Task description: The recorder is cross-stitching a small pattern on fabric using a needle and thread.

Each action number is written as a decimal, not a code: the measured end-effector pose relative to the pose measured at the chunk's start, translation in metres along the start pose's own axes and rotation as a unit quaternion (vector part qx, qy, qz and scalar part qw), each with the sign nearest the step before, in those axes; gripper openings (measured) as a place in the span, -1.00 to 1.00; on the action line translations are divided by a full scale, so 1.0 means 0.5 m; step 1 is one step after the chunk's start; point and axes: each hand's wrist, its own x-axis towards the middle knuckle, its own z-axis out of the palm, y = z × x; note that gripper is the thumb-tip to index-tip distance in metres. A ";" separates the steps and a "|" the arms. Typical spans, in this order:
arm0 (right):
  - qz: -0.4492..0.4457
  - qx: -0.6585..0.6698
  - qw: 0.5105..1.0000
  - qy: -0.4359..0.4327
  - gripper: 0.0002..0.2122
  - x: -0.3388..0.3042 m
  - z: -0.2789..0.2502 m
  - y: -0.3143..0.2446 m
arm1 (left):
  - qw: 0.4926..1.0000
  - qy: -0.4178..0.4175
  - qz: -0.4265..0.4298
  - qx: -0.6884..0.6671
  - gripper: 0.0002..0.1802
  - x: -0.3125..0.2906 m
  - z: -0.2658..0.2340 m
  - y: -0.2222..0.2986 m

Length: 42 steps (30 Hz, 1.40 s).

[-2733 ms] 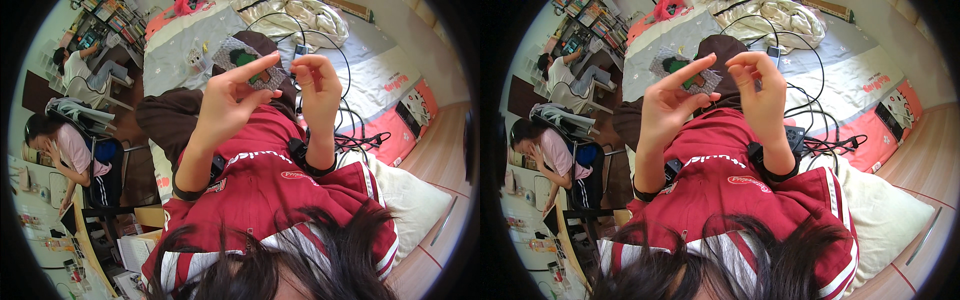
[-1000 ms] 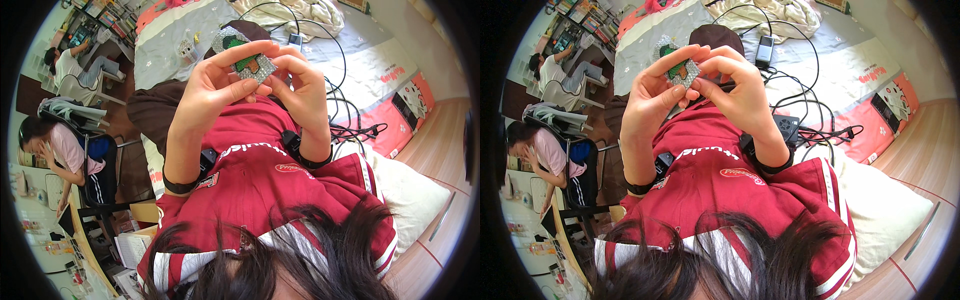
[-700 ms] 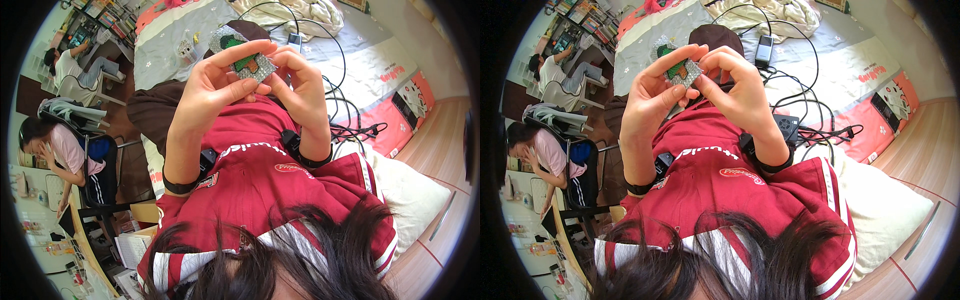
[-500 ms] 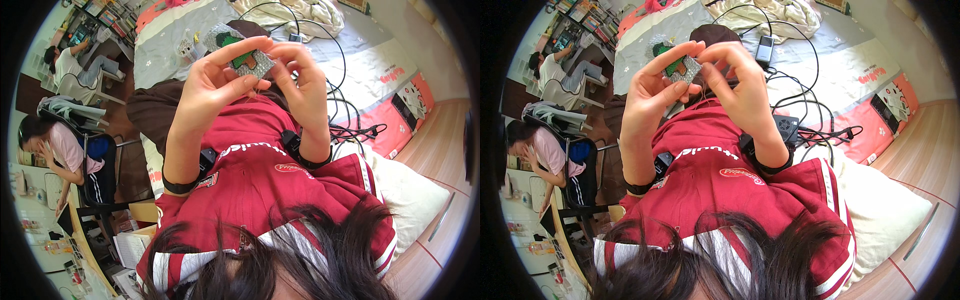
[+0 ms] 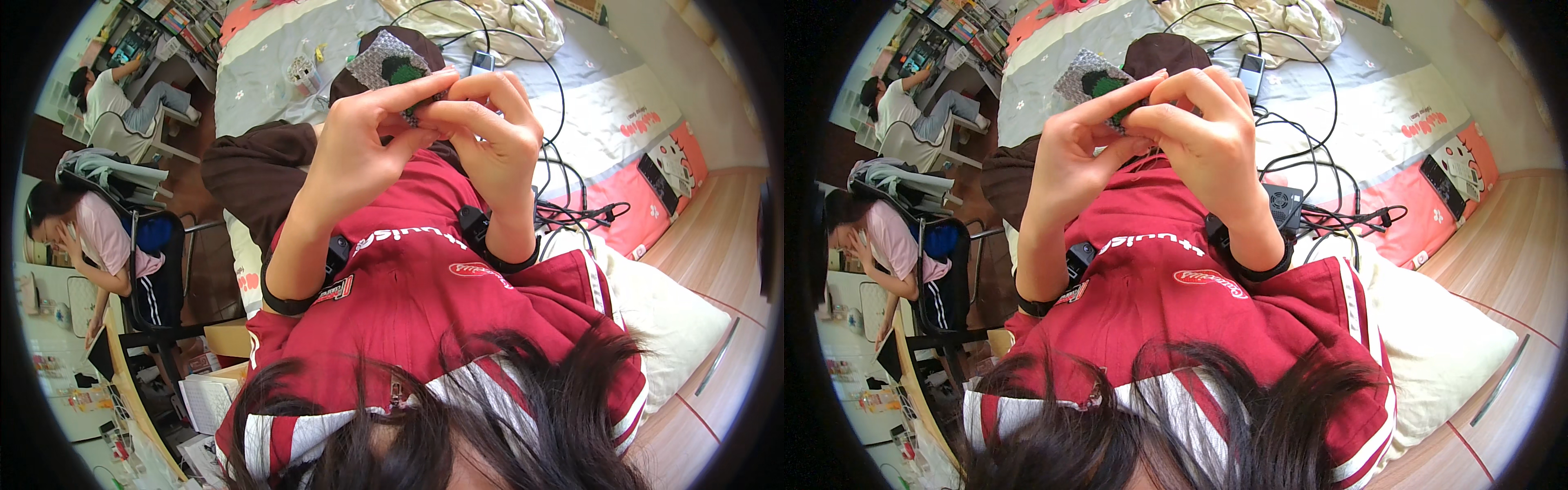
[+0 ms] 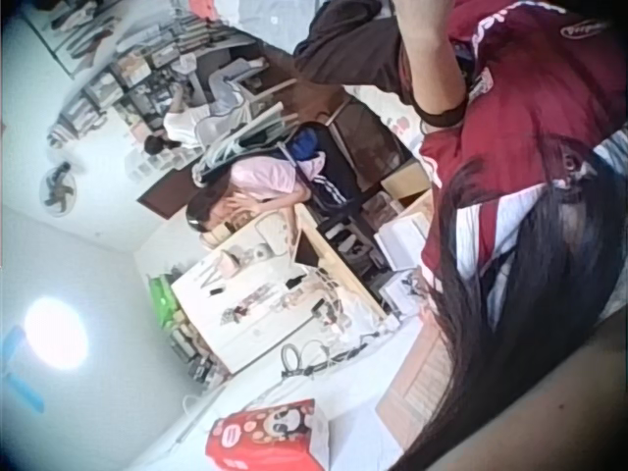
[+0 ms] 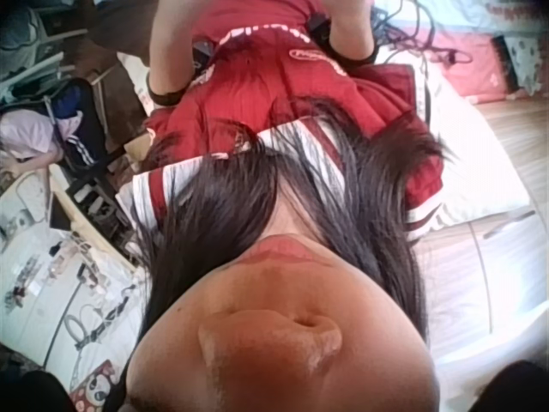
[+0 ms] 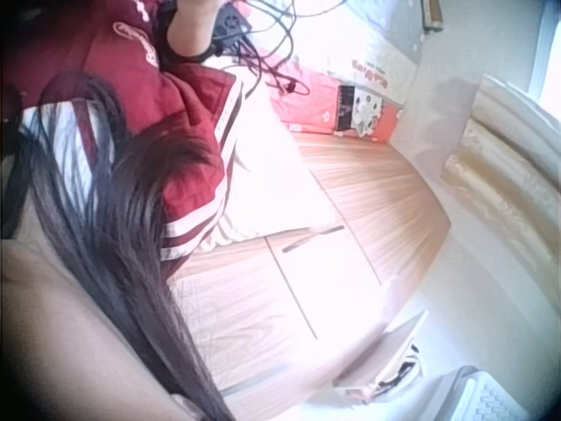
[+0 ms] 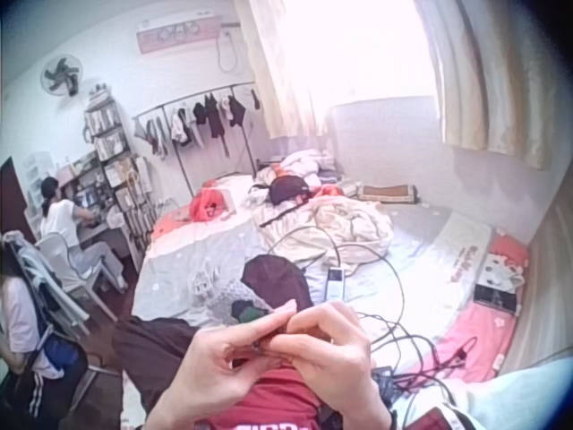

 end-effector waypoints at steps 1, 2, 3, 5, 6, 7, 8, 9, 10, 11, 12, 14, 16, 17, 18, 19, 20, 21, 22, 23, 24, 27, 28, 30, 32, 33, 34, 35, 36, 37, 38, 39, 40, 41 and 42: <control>-0.030 -0.026 0.999 -0.004 -0.90 0.001 0.001 0.001 | 1.000 -0.001 0.006 -0.002 -0.49 0.000 0.000 -0.002; -0.031 -0.025 0.999 -0.004 -0.90 0.002 0.003 0.003 | 1.000 0.000 0.007 -0.001 -0.49 0.001 -0.002 -0.001; -0.043 0.000 0.999 0.000 -0.89 0.003 0.005 0.005 | 1.000 -0.007 -0.006 -0.005 -0.49 0.001 -0.006 0.002; -0.042 0.146 0.988 0.018 -0.89 0.006 0.009 0.000 | 1.000 -0.007 -0.019 -0.004 -0.48 -0.001 -0.010 0.004; -0.030 0.262 0.964 0.031 -0.88 0.006 0.008 -0.009 | 1.000 0.014 -0.020 -0.004 -0.49 -0.001 -0.009 0.004; -0.021 0.368 0.928 0.055 -0.85 0.006 0.007 -0.013 | 0.999 0.033 -0.020 -0.003 -0.50 0.001 -0.010 0.007; 0.014 0.457 0.887 0.056 -0.83 0.004 -0.008 -0.020 | 0.999 0.041 -0.016 0.004 -0.50 0.004 -0.015 0.009; 0.073 0.528 0.843 0.080 -0.86 -0.004 -0.021 -0.027 | 0.996 0.079 -0.002 -0.037 -0.53 0.008 -0.019 0.009; 0.065 0.570 0.816 0.070 -0.90 0.000 -0.036 -0.024 | 0.990 0.113 0.012 -0.079 -0.55 0.012 -0.016 0.007; 0.053 0.614 0.787 0.044 -0.92 -0.001 -0.053 -0.018 | 0.981 0.168 0.038 -0.085 -0.59 0.014 -0.018 0.001; 0.054 0.627 0.776 0.037 -0.89 -0.005 -0.074 -0.012 | 0.980 0.179 0.043 -0.079 -0.59 0.013 -0.025 -0.003; 0.064 0.719 0.685 0.098 -0.97 -0.017 -0.110 -0.004 | 0.961 0.253 0.069 -0.088 -0.62 0.016 -0.036 -0.014; 0.015 0.756 0.654 0.013 -0.92 0.000 -0.162 0.010 | 0.957 0.268 0.070 -0.084 -0.67 0.017 -0.046 -0.024; 0.023 0.777 0.627 0.056 -0.95 0.000 -0.176 0.001 | 0.953 0.283 0.061 -0.089 -0.68 0.016 -0.047 -0.026; -0.006 0.779 0.622 0.081 -0.98 -0.002 -0.189 0.003 | 0.949 0.297 0.051 -0.095 -0.69 0.016 -0.047 -0.027; -0.027 0.783 0.614 0.100 -0.96 -0.004 -0.203 0.004 | 0.947 0.300 0.051 -0.097 -0.69 0.017 -0.049 -0.028; -0.048 0.786 0.605 0.119 -0.93 -0.005 -0.216 0.008 | 0.943 0.310 0.047 -0.113 -0.70 0.017 -0.051 -0.028; -0.046 0.786 0.606 0.115 -0.93 -0.004 -0.225 0.014 | 0.938 0.319 0.041 -0.129 -0.70 0.017 -0.051 -0.028; -0.063 0.785 0.607 0.111 -0.91 -0.006 -0.232 0.020 | 0.937 0.321 0.040 -0.132 -0.70 0.017 -0.049 -0.029; -0.079 0.783 0.607 0.107 -0.88 -0.010 -0.239 0.025 | 0.936 0.328 0.039 -0.124 -0.68 0.017 -0.047 -0.029; -0.076 0.782 0.610 0.105 -0.88 -0.017 -0.244 0.029 | 0.934 0.335 0.038 -0.116 -0.66 0.017 -0.045 -0.028; 0.208 0.630 0.719 0.209 -0.86 -0.030 -0.241 0.044 | 0.938 0.320 0.044 -0.123 -0.68 0.012 -0.042 -0.017; 0.203 0.442 0.855 0.180 -0.88 -0.021 -0.192 0.016 | 0.946 0.295 0.051 -0.123 -0.70 0.015 -0.035 -0.013; 0.195 0.275 0.941 0.036 -0.88 -0.012 -0.138 0.000 | 0.955 0.269 0.050 -0.111 -0.72 0.013 -0.034 -0.008; 0.214 0.302 0.928 -0.044 -0.84 -0.001 -0.093 -0.033 | 0.970 0.209 0.029 -0.122 -0.73 0.007 -0.035 -0.004; 0.209 0.330 0.918 -0.073 -0.81 -0.001 -0.074 -0.042 | 0.972 0.211 0.002 -0.103 -0.75 0.003 -0.029 0.009; 0.208 0.315 0.921 -0.096 -0.79 0.006 -0.060 -0.062 | 0.972 0.206 -0.004 -0.110 -0.75 0.002 -0.028 0.005; 0.218 0.300 0.926 -0.076 -0.81 0.003 -0.046 -0.074 | 0.980 0.174 0.023 -0.098 -0.73 0.002 -0.026 0.001; 0.227 0.285 0.930 -0.056 -0.82 0.000 -0.037 -0.079 | 0.985 0.142 0.050 -0.086 -0.72 0.002 -0.024 -0.002; 0.211 0.263 0.940 -0.053 -0.81 -0.001 -0.032 -0.076 | 0.987 0.136 0.011 -0.087 -0.68 0.000 -0.022 0.007; 0.194 0.240 0.950 -0.050 -0.80 -0.002 -0.027 -0.072 | 0.987 0.132 0.006 -0.090 -0.68 -0.001 -0.020 0.008; 0.226 0.245 0.943 -0.006 -0.79 -0.002 -0.021 -0.072 | 0.989 0.112 0.011 -0.093 -0.67 -0.001 -0.018 0.006; 0.231 0.242 0.942 -0.004 -0.79 -0.004 -0.017 -0.071 | 0.991 0.092 0.016 -0.095 -0.66 -0.001 -0.018 0.008; 0.211 0.194 0.958 0.021 -0.82 -0.006 -0.014 -0.068 | 0.992 0.078 0.016 -0.098 -0.62 -0.001 -0.018 0.011; 0.189 0.146 0.970 0.045 -0.86 -0.009 -0.011 -0.066 | 0.992 0.075 0.013 -0.100 -0.62 0.000 -0.016 0.011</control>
